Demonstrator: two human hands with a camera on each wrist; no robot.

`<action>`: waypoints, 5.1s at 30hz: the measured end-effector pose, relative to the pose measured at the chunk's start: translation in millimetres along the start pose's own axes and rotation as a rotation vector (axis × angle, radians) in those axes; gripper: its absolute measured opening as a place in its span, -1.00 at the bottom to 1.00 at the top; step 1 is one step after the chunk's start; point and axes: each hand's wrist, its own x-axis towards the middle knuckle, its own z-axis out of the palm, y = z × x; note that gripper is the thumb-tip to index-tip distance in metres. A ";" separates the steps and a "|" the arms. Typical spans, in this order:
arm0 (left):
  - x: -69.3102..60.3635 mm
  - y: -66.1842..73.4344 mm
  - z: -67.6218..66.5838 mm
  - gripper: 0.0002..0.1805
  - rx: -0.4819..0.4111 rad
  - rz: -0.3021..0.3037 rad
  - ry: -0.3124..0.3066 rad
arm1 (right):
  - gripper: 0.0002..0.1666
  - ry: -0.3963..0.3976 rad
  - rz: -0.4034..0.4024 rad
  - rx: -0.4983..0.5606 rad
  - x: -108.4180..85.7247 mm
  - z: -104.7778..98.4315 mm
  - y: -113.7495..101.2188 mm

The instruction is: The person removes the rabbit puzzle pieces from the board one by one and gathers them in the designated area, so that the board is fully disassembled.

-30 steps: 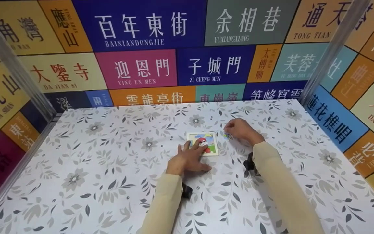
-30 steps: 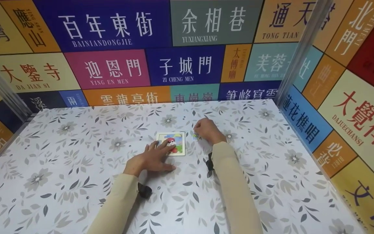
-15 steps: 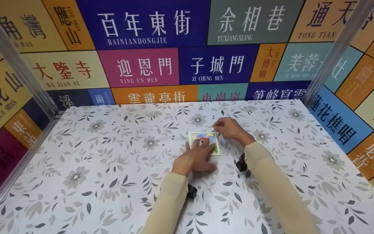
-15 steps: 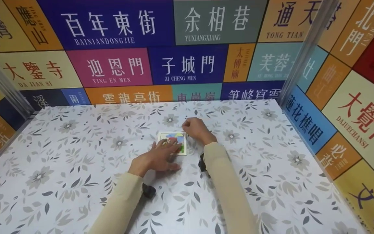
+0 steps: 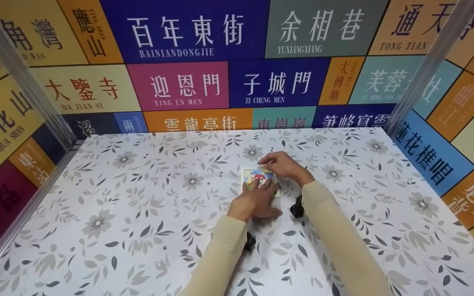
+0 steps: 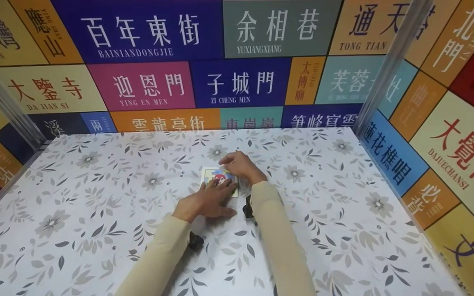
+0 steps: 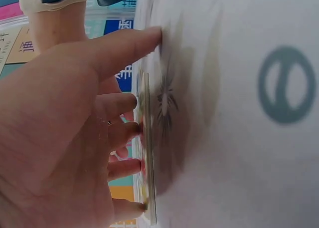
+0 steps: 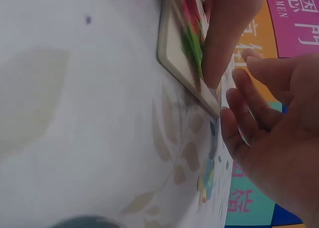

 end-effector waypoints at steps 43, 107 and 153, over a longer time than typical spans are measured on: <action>2.9 0.8 -0.2 -0.10 0.024 -0.015 0.007 | -0.38 -0.211 0.062 -0.028 10.2 4.7 -11.1; 4.5 1.6 -1.3 -0.11 0.084 -0.041 -0.024 | -0.39 -0.184 0.060 0.076 10.8 6.7 -9.1; 4.1 -1.9 -0.1 -0.09 0.023 -0.041 -0.048 | -0.64 0.083 0.262 0.064 -57.3 -76.0 80.3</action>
